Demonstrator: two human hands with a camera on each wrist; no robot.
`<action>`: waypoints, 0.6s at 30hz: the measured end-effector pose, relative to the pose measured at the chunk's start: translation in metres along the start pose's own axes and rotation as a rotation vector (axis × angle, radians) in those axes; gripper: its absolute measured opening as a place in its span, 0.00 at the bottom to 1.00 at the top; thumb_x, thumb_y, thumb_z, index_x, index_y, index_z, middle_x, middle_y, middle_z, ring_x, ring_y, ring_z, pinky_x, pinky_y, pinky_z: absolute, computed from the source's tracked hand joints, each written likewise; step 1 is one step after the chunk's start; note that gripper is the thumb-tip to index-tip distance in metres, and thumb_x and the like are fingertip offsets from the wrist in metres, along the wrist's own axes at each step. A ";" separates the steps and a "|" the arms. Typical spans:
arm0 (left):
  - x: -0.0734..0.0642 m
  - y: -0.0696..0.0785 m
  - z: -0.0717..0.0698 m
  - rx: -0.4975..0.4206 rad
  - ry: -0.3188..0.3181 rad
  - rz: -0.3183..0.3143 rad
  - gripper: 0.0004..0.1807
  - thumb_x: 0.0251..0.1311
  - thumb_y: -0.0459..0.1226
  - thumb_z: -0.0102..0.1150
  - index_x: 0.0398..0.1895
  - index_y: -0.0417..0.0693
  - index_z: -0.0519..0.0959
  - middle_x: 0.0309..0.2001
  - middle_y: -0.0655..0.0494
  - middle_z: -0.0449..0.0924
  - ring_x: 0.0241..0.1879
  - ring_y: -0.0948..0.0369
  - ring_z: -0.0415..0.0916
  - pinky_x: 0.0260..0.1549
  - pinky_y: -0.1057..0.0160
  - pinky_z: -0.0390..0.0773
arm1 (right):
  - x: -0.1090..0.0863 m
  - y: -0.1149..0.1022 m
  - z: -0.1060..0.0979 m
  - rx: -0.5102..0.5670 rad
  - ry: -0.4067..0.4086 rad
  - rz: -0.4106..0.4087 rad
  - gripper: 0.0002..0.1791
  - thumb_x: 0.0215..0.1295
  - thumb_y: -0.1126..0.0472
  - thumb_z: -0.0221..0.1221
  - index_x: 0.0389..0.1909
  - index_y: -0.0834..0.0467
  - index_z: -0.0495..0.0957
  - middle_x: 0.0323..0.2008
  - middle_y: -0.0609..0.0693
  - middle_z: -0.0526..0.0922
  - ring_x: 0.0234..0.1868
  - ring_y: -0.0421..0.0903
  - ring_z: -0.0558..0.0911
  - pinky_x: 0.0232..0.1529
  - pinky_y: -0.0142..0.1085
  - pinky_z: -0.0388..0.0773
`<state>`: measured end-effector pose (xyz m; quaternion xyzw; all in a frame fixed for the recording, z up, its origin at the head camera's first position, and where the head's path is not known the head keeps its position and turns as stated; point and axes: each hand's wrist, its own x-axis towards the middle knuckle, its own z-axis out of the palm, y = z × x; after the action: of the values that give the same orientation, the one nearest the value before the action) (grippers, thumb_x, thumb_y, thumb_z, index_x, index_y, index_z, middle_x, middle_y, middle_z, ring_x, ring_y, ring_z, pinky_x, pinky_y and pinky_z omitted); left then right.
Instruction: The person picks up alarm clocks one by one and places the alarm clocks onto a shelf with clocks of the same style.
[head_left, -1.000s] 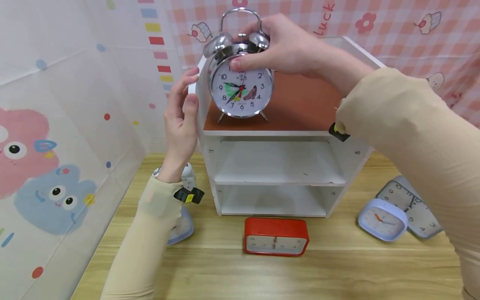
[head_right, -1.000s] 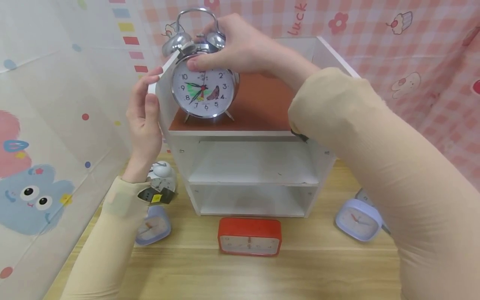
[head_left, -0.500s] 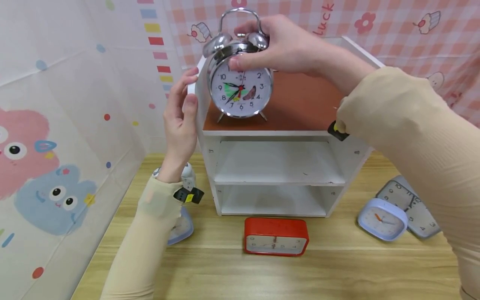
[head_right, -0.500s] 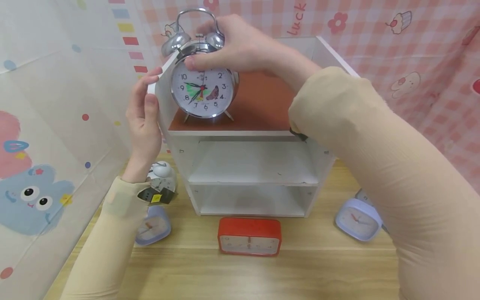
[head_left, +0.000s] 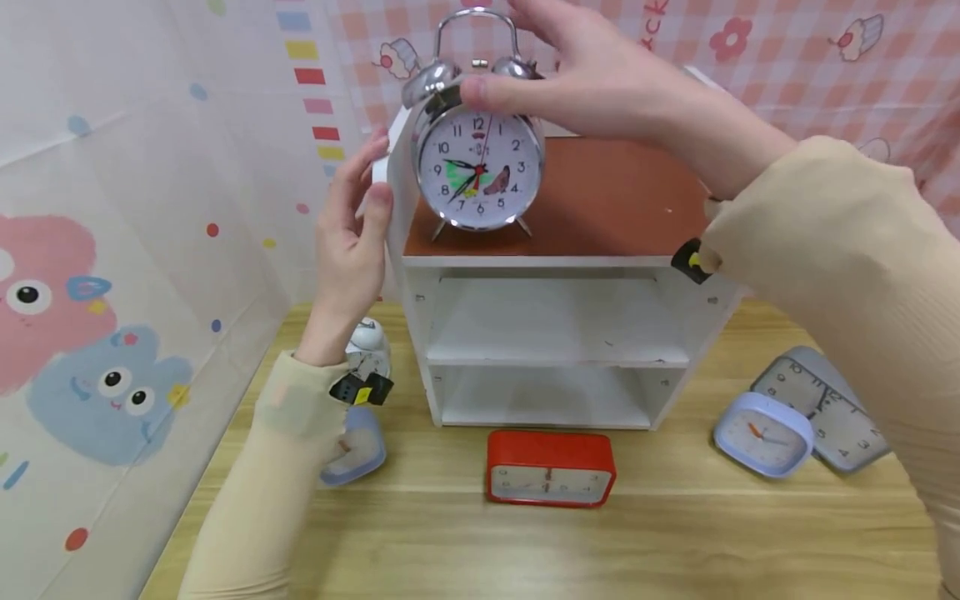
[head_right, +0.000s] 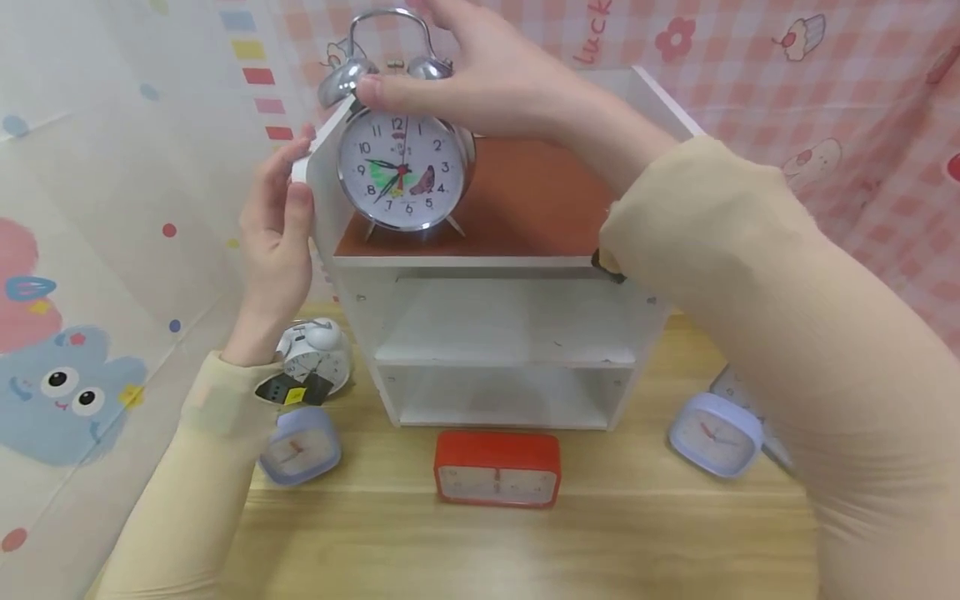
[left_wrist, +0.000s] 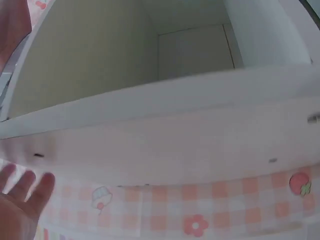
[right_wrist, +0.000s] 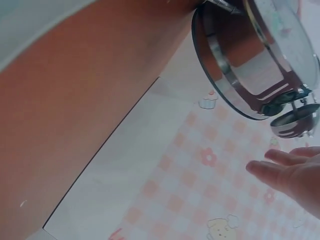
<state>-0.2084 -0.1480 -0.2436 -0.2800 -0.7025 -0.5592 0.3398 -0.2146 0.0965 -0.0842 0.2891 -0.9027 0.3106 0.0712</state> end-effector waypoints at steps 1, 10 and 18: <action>0.000 0.002 -0.001 0.016 -0.010 -0.024 0.51 0.69 0.71 0.47 0.80 0.44 0.62 0.82 0.52 0.63 0.81 0.55 0.64 0.74 0.46 0.75 | -0.003 0.000 -0.001 -0.011 0.013 -0.001 0.45 0.71 0.43 0.63 0.83 0.33 0.51 0.84 0.40 0.56 0.85 0.44 0.57 0.84 0.51 0.62; -0.008 0.005 -0.020 0.086 -0.090 -0.193 0.64 0.53 0.83 0.47 0.87 0.62 0.48 0.87 0.69 0.47 0.86 0.61 0.48 0.81 0.35 0.60 | -0.034 -0.002 -0.009 -0.049 0.082 -0.003 0.45 0.72 0.42 0.61 0.83 0.29 0.49 0.85 0.32 0.47 0.86 0.37 0.48 0.89 0.46 0.45; -0.022 0.001 -0.045 0.138 -0.125 -0.231 0.61 0.54 0.81 0.51 0.86 0.67 0.48 0.86 0.72 0.48 0.87 0.59 0.45 0.84 0.39 0.53 | -0.019 0.090 -0.024 -0.234 0.193 -0.118 0.57 0.60 0.36 0.72 0.81 0.20 0.42 0.82 0.20 0.44 0.84 0.29 0.50 0.88 0.50 0.50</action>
<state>-0.1868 -0.1914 -0.2534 -0.2074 -0.7865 -0.5265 0.2473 -0.2514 0.1777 -0.1175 0.3000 -0.9031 0.2253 0.2089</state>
